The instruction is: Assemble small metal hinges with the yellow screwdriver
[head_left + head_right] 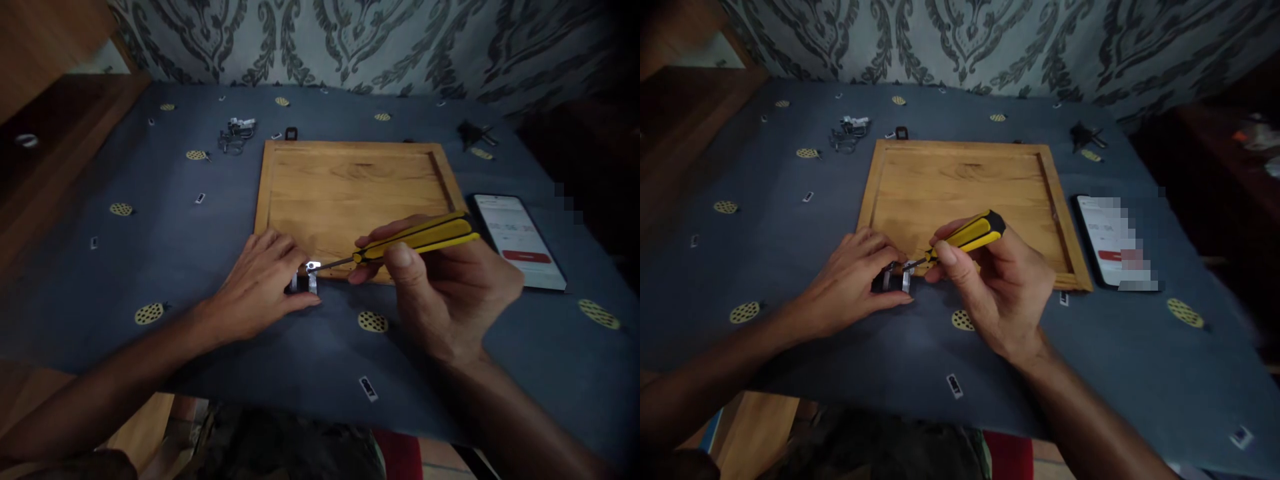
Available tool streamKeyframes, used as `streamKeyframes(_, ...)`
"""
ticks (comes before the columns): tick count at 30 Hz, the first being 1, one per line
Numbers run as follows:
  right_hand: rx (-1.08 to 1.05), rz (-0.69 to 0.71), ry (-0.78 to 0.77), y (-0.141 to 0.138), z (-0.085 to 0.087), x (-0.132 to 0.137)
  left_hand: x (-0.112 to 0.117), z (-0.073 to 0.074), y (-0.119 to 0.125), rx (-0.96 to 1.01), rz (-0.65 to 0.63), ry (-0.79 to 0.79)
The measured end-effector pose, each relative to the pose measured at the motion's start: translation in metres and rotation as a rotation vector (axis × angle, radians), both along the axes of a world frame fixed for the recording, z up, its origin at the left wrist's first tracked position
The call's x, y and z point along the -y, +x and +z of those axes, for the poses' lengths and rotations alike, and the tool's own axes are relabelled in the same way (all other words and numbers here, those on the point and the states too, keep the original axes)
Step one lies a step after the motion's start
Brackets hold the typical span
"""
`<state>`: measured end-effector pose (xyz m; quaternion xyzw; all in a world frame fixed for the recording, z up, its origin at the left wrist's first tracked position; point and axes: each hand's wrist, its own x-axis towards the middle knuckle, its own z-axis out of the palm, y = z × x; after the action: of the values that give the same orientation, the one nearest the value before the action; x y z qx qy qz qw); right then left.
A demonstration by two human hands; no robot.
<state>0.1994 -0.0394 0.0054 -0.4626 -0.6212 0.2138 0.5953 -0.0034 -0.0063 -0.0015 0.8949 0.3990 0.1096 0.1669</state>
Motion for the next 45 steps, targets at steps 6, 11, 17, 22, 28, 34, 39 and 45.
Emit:
streamKeyframes(6, 0.014, 0.001, -0.013, -0.0006, 0.0009, -0.0003, 0.0001, -0.0026, -0.0005, 0.018, -0.007, 0.023)
streamKeyframes(11, 0.008, 0.009, -0.041, 0.0004, 0.0032, 0.0004, 0.0002, -0.0024, 0.0001, 0.015, -0.003, 0.011)
streamKeyframes(17, 0.047, 0.021, -0.048, 0.0010, 0.0048, 0.0015, 0.0000, -0.0028, 0.0006, 0.012, 0.008, -0.004)
streamKeyframes(22, 0.069, 0.056, -0.046, 0.0030, 0.0056, 0.0043, -0.0004, -0.0027, 0.0012, 0.017, 0.012, 0.005)
streamKeyframes(28, 0.084, 0.084, -0.004, 0.0044, 0.0071, 0.0049, -0.0008, -0.0040, 0.0008, 0.023, 0.011, 0.018)
streamKeyframes(34, 0.104, 0.118, 0.007, 0.0050, 0.0066, 0.0028, -0.0011, -0.0049, -0.0016, 0.025, 0.005, 0.022)
streamKeyframes(39, 0.070, 0.085, -0.004, 0.0041, 0.0071, 0.0045, -0.0012, -0.0042, -0.0015, 0.019, 0.009, 0.037)
streamKeyframes(45, 0.074, 0.066, -0.044, 0.0039, 0.0083, 0.0055, -0.0007, -0.0030, -0.0006, 0.020, 0.005, 0.027)
